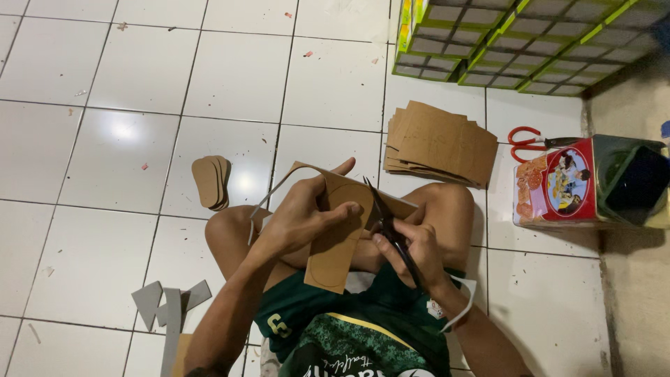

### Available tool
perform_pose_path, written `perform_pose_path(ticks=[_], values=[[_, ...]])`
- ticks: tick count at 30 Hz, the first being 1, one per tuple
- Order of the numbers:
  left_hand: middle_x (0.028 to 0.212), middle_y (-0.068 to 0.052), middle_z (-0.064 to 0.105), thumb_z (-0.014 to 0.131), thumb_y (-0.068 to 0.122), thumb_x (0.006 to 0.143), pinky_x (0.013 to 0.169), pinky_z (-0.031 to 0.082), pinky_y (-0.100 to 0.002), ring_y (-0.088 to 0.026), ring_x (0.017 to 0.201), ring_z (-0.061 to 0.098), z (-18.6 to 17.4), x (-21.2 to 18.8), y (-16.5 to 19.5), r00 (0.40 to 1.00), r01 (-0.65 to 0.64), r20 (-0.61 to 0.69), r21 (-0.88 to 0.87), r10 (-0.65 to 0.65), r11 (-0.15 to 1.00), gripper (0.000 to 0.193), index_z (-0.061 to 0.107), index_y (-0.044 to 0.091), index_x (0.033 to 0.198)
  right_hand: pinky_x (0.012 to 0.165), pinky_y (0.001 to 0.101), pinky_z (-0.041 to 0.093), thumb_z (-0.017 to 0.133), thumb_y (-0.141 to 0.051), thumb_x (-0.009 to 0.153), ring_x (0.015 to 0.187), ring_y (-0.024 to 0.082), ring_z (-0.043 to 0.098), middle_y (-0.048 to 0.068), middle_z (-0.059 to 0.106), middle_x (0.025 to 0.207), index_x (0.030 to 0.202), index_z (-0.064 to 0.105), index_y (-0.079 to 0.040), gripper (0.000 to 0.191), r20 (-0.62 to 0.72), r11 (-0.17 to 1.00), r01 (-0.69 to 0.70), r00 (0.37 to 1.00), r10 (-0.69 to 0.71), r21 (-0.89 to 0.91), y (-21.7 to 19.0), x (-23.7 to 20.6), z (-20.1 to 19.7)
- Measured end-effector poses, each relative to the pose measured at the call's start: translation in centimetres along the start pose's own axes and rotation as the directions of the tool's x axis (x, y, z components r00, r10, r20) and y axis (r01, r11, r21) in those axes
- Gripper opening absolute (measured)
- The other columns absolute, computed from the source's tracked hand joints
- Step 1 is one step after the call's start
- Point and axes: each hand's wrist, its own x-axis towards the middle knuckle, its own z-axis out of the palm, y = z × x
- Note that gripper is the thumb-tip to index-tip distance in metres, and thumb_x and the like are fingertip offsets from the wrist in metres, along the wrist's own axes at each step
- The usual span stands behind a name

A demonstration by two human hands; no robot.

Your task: The person sits on the floor and cuts shoe insole shapes out of cardboard sheets using scissors, trimming around drawn outlines and setting finished cut pieces aside with a stack of completed cutouts. They then pick up a new cardboard sheet and begin cutting another insole outline.

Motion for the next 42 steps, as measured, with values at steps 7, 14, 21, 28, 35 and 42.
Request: perform_pose_path(ticks=[7,14,21,28,35,42], values=[[0.149,-0.023,0.049,0.068,0.032,0.108,0.096,0.043,-0.033,-0.018,0.117,0.05,3.5,1.6,-6.8,0.927,-0.354,-0.315,-0.554,0.204,0.753,0.076,0.038,-0.003,0.168,0.04,0.029,0.042,0.07,-0.029,0.092,0.042,0.01,0.058,0.006,0.061,0.05,0.089,0.073,0.0,0.029,-0.094,0.974,-0.174,0.978,0.189,0.148,-0.3,0.7,1.5],[0.133,-0.022,0.058,0.064,0.016,0.102,0.103,0.05,-0.034,-0.024,0.116,0.059,10.4,0.9,-3.8,0.707,-0.539,-0.706,-0.495,0.047,0.682,0.079,0.02,0.003,0.167,0.045,0.029,0.04,0.063,-0.046,0.098,0.049,0.011,0.055,0.005,0.056,0.054,0.082,0.063,0.002,0.05,-0.157,0.995,-0.027,0.987,0.042,0.097,0.6,1.3,3.9],[0.135,-0.017,0.052,0.057,0.011,0.103,0.095,0.054,-0.032,-0.022,0.117,0.058,10.7,0.7,0.2,0.669,-0.587,-0.737,-0.601,-0.092,0.543,0.055,0.034,0.007,0.153,0.053,0.0288,0.047,0.053,-0.066,0.095,0.06,0.011,0.059,0.008,0.061,0.065,0.084,0.06,-0.001,0.066,-0.105,0.986,-0.003,0.994,0.021,0.17,2.2,1.8,4.4],[0.139,-0.018,0.049,0.056,0.009,0.106,0.097,0.057,-0.033,-0.024,0.121,0.059,11.1,-0.5,-0.1,0.655,-0.56,-0.755,-0.45,0.039,0.696,0.052,0.033,0.006,0.152,0.053,0.0295,0.049,0.057,-0.065,0.096,0.06,0.012,0.062,0.008,0.062,0.064,0.078,0.057,0.001,0.068,-0.15,0.99,0.047,0.988,-0.027,0.136,2.6,2.2,4.4],[0.14,-0.018,0.046,0.056,0.009,0.104,0.101,0.059,-0.036,-0.026,0.124,0.059,10.7,-0.7,-0.7,0.715,-0.596,-0.694,-0.543,0.082,0.591,0.055,0.029,0.006,0.152,0.053,0.0292,0.047,0.059,-0.059,0.097,0.058,0.013,0.06,0.006,0.061,0.063,0.087,0.063,0.0,0.06,-0.149,0.986,0.021,0.989,0.004,0.166,1.4,1.9,3.5],[0.147,-0.016,0.042,0.058,0.008,0.103,0.102,0.058,-0.037,-0.026,0.129,0.057,10.1,-1.1,-1.0,0.726,-0.561,-0.681,-0.507,0.095,0.654,0.055,0.033,0.004,0.153,0.055,0.0269,0.051,0.063,-0.052,0.097,0.058,0.011,0.06,0.002,0.06,0.064,0.092,0.064,0.0,0.052,-0.08,0.951,-0.039,0.995,0.066,0.306,0.5,1.7,3.1]])
